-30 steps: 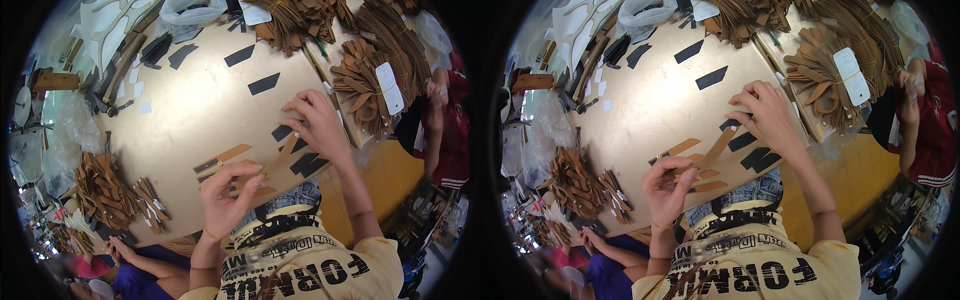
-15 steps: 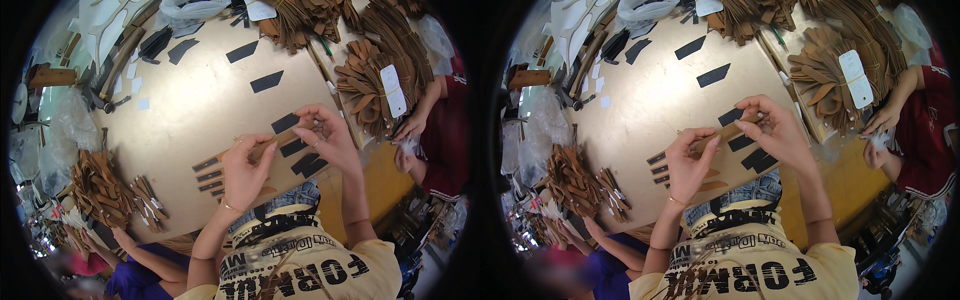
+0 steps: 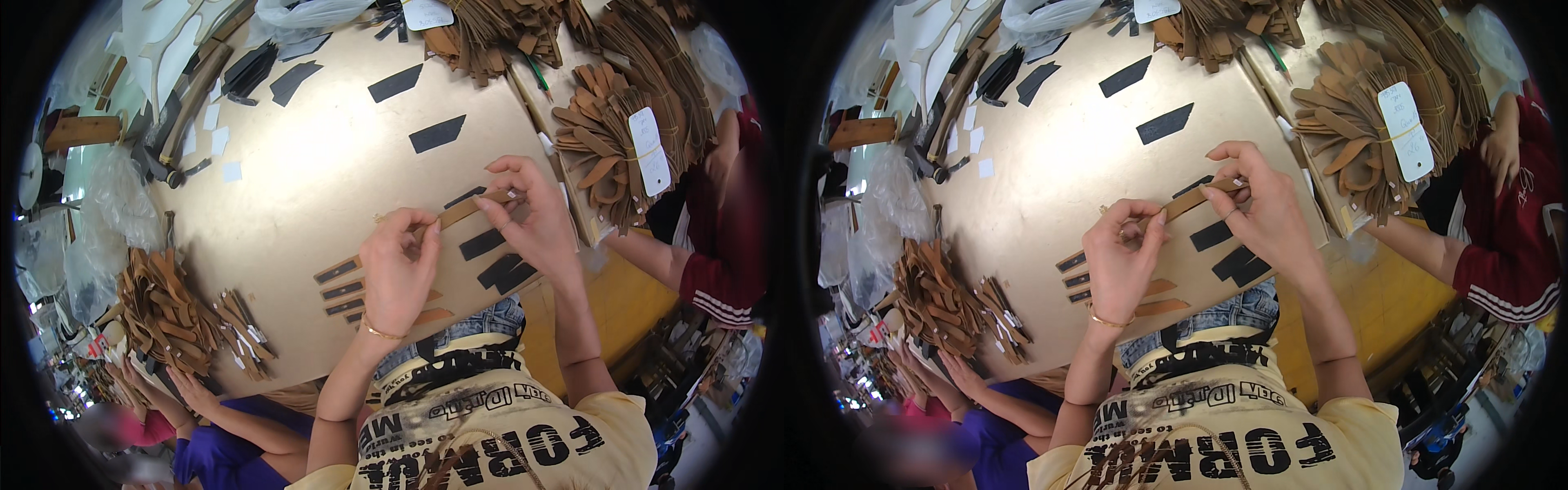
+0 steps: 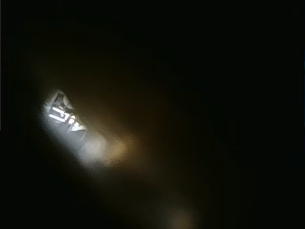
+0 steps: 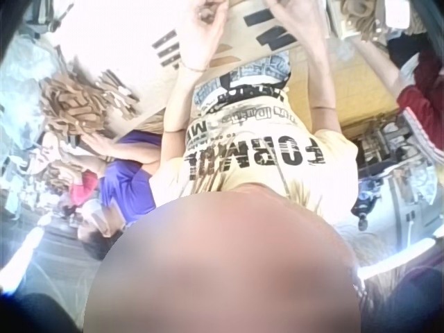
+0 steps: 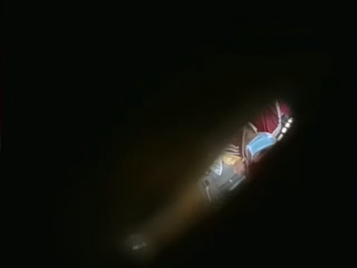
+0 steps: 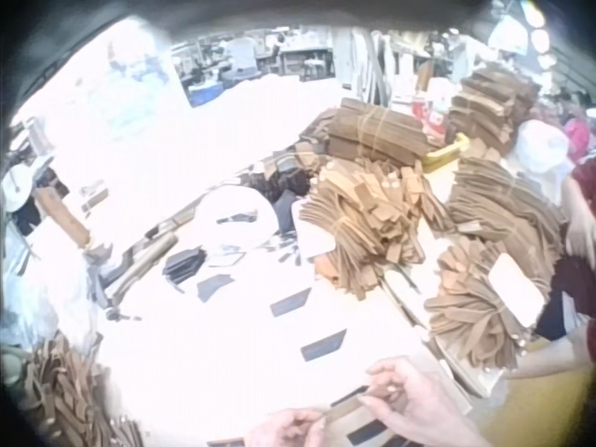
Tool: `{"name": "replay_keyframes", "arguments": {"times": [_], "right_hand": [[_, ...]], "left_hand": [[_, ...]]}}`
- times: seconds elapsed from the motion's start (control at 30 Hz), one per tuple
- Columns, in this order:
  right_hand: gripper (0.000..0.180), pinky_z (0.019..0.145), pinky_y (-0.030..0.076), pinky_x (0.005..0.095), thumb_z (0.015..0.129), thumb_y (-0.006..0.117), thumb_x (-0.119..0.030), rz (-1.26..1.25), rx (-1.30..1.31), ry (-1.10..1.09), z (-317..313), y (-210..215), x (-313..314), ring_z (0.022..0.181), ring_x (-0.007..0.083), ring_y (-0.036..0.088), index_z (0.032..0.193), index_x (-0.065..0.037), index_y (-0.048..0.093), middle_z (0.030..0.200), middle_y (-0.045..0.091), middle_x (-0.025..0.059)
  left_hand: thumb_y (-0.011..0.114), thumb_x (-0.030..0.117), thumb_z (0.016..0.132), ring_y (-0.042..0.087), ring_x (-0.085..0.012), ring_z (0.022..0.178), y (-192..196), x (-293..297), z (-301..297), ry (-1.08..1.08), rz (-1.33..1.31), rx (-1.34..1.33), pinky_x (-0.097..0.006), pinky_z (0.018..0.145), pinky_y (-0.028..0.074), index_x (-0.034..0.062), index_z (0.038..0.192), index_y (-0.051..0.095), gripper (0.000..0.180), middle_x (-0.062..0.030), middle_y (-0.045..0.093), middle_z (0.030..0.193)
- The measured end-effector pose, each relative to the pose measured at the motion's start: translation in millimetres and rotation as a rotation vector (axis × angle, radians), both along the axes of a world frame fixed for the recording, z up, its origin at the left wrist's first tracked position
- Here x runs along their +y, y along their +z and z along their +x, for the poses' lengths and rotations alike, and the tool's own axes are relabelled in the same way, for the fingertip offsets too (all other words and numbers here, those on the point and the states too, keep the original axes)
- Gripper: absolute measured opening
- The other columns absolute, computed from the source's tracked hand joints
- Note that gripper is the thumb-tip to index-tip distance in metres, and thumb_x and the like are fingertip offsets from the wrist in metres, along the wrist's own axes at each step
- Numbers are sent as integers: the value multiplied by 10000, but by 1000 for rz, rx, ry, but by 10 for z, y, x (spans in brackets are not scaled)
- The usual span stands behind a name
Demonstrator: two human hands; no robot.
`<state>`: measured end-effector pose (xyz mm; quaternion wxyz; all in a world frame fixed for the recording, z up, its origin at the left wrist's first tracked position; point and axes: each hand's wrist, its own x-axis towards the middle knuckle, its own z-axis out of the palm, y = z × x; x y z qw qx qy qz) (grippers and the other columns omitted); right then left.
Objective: The person repeatedly picks small black and tan pieces from a table, aligns them, and presses them together to form small assemblies. They place each completed unit aside and continue the cycle with new pieces.
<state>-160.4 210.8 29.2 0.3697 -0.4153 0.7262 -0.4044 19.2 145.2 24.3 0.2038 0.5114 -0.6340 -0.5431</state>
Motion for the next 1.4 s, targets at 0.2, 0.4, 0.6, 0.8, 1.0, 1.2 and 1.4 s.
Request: {"name": "replay_keyframes", "arguments": {"times": [0.2,0.4,0.6,0.8,1.0,1.2,1.4], "right_hand": [[388,662,510,238,857,734,-47,-8,27,12,6,-8,-14,785,99,637,1202,-24,558,923,666,36],[382,648,503,241,859,734,-48,-1,32,11,7,-2,-19,746,95,624,1193,-30,550,898,667,37],[380,633,494,239,853,743,-52,4,51,3,21,-8,-27,713,98,607,1177,-28,546,898,666,32],[370,618,491,243,842,750,-48,17,64,-1,28,-3,-27,681,101,592,1151,-21,548,965,657,32],[367,601,481,241,832,756,-49,-31,79,-16,41,-19,-31,664,103,582,1136,-25,552,992,651,33],[363,585,541,293,853,714,-8,-78,119,8,36,-28,-20,672,192,665,1159,-44,521,822,652,95],[359,615,501,263,857,727,-37,-14,109,3,47,-19,-25,687,145,626,1156,-26,528,887,669,64]], "left_hand": [[682,16,867,583,-174,599,-8,2,-4,-19,-45,-4,-289,567,490,-6,930,663,70,-116,662,824],[660,-3,878,596,-197,619,1,14,-30,-53,-117,-33,-312,571,494,-9,939,656,62,-123,629,837],[657,-30,878,598,-151,661,-17,57,-61,-106,-282,-104,-272,601,486,12,991,697,127,-101,628,831],[646,-42,860,632,-243,740,-73,182,-61,-189,-430,-223,-353,631,517,70,1097,714,270,-117,603,959],[642,-18,867,633,-271,756,-87,248,-72,-299,-569,-373,-380,641,524,77,1167,692,318,-129,575,977],[634,-27,868,627,-260,743,-70,247,-21,-293,-539,-320,-353,628,522,73,1179,689,331,-126,555,962],[642,-81,799,633,-240,744,-59,257,45,-314,-623,-180,-335,618,526,56,1182,692,410,-116,591,965]]}}
